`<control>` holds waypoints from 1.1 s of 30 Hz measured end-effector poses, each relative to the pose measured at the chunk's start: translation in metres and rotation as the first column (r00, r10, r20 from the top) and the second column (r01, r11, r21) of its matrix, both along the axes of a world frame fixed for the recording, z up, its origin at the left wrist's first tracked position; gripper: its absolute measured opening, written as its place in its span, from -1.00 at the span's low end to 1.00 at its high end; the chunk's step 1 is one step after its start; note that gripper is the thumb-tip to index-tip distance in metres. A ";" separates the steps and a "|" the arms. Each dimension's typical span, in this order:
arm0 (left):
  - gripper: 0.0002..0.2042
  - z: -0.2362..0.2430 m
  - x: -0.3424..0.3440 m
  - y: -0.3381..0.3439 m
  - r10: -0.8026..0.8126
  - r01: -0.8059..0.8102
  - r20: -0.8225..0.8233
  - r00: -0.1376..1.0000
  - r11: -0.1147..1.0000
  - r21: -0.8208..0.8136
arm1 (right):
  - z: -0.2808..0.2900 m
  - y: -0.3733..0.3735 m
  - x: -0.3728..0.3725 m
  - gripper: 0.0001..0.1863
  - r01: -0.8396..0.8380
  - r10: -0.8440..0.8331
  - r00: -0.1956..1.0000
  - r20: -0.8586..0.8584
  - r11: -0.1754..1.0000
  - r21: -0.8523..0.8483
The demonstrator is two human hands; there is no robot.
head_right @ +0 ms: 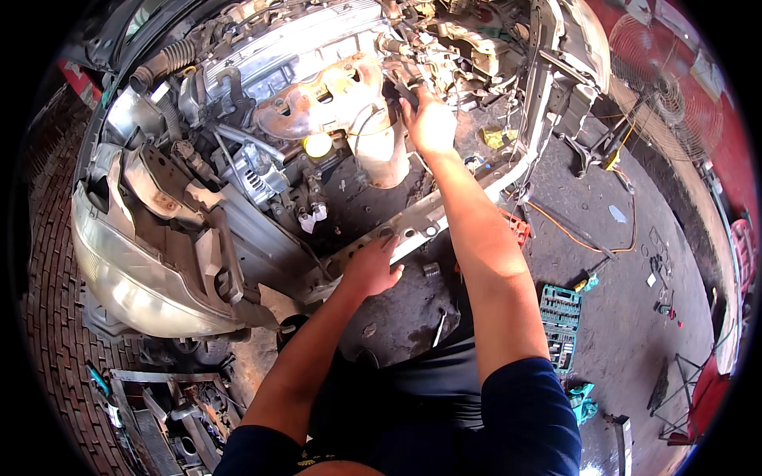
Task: The person attaches a socket to a hand driver and turns bolts on a car engine using the tool.
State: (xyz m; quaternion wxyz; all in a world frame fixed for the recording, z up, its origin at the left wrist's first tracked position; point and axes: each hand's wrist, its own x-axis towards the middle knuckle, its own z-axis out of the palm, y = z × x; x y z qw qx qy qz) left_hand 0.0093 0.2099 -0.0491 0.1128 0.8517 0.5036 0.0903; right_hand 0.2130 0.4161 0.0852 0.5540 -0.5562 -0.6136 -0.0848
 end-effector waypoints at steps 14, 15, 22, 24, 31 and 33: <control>-0.31 0.002 0.000 -0.003 0.003 -0.003 0.004 1.000 1.000 0.001 | 0.021 0.008 0.004 -0.82 -0.753 0.137 0.025 -0.990 0.654 0.071; -0.31 0.001 0.001 -0.001 -0.001 0.001 0.004 1.000 1.000 0.017 | 0.022 0.010 0.006 -0.82 -0.751 0.139 0.027 -0.990 0.656 0.072; -0.32 -0.008 -0.002 -0.001 -0.021 0.019 0.029 0.999 0.997 0.071 | 0.019 0.006 0.004 -0.80 -0.803 0.184 -0.002 -0.983 0.585 0.112; -0.32 -0.005 0.000 0.001 -0.011 0.010 0.020 1.000 0.999 0.042 | 0.016 0.002 0.001 -0.62 -0.282 0.184 0.930 -0.318 0.912 -0.299; -0.30 -0.006 -0.001 0.001 -0.010 0.010 -0.005 1.000 0.998 0.061 | 0.005 0.009 0.020 -0.51 -0.069 0.085 0.993 0.081 0.980 -0.187; -0.28 -0.005 -0.001 0.000 -0.005 0.005 -0.008 1.000 0.999 0.041 | -0.001 0.015 0.021 -0.47 -0.274 0.254 0.959 -0.128 0.946 -0.171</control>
